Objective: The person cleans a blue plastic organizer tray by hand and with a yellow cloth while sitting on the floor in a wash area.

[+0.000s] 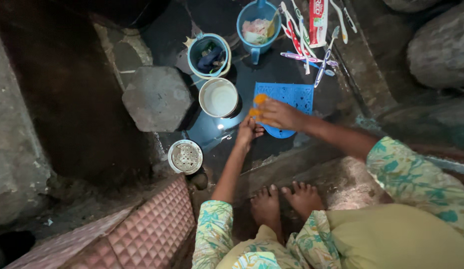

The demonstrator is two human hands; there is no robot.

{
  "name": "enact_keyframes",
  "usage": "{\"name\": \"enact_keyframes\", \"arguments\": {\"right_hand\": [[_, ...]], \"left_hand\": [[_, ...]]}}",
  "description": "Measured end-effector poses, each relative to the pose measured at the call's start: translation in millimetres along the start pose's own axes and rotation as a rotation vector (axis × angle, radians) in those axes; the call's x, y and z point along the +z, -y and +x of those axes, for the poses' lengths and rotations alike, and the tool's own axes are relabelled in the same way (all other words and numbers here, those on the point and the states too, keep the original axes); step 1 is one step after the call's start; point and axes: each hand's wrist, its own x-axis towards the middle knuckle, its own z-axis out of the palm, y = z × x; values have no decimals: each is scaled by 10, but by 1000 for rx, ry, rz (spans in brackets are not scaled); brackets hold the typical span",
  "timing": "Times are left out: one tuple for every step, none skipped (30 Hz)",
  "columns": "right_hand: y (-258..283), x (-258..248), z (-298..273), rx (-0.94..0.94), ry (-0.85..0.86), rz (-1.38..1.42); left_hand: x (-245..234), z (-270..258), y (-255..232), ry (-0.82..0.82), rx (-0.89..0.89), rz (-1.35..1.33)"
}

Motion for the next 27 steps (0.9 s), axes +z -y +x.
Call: {"name": "enact_keyframes", "arguments": {"right_hand": [[-39, -20, -23, -56, 48, -6], [-84, -40, -19, -113, 98, -12], [-160, -96, -6, -19, 17, -23], [-245, -179, -3, 75, -65, -31], [-277, -213, 7, 169, -147, -40], [-265, -193, 23, 198, -160, -47], [-246, -147, 44, 226, -174, -55], [-231, -95, 59, 257, -189, -66], [-169, -7, 56, 200, -127, -13], [-65, 97, 24, 146, -66, 39], [-18, 151, -4, 92, -4, 91], [-56, 150, 1, 66, -31, 79], [-121, 122, 22, 40, -58, 66], [-192, 91, 82, 5, -85, 56], [-257, 47, 131, 124, -136, 44], [-284, 15, 136, 251, -184, 38], [-283, 5, 136, 379, -232, 32], [-249, 25, 143, 333, -223, 53], [-186, 72, 151, 286, -214, 75], [-149, 85, 134, 239, -203, 92], [-129, 82, 99, 181, -139, 110], [-72, 115, 48, 124, -71, 138], [-35, 140, 3, 68, -5, 166], [-76, 113, -15, 65, 16, 185], [-156, 43, -54, 62, 36, 203], [-215, -7, -98, 60, 55, 224], [-256, -33, -134, 129, -21, 126]], "left_hand": [[-12, 7, -9, 4, -11, -3], [-15, 5, -13, -2, -7, 26], [-14, 4, -26, -9, -2, 56], [-25, -14, -35, -17, 0, 86], [-29, -29, -45, -26, -10, 70], [-11, -10, -69, -27, -17, 56], [4, 3, -80, -28, -25, 43], [-2, 18, -84, -39, -35, 53], [-27, 30, -81, -51, -44, 63], [-37, 45, -70, -60, -56, 74], [-48, 68, -69, -28, -46, 34], [-71, 85, -76, 1, -35, -6], [-70, 95, -78, 30, -25, -46], [-65, 104, -103, 17, -13, -54], [-46, 113, -130, 4, -1, -63], [-33, 82, -112, -8, 2, -72], [-41, 48, -94, -10, 15, -56], [-48, 48, -103, -6, 30, -36], [-50, 48, -109, -2, 45, -17], [-27, 65, -107, -25, 56, 20], [-8, 78, -101, -48, 67, 58], [-4, 40, -65, -78, 72, 94], [11, 3, -42, -63, 91, 89], [13, -18, -65, -51, 117, 84], [19, -43, -98, -40, 143, 80], [36, -75, -154, -56, 128, 98], [64, -94, -230, -71, 112, 115]]}}
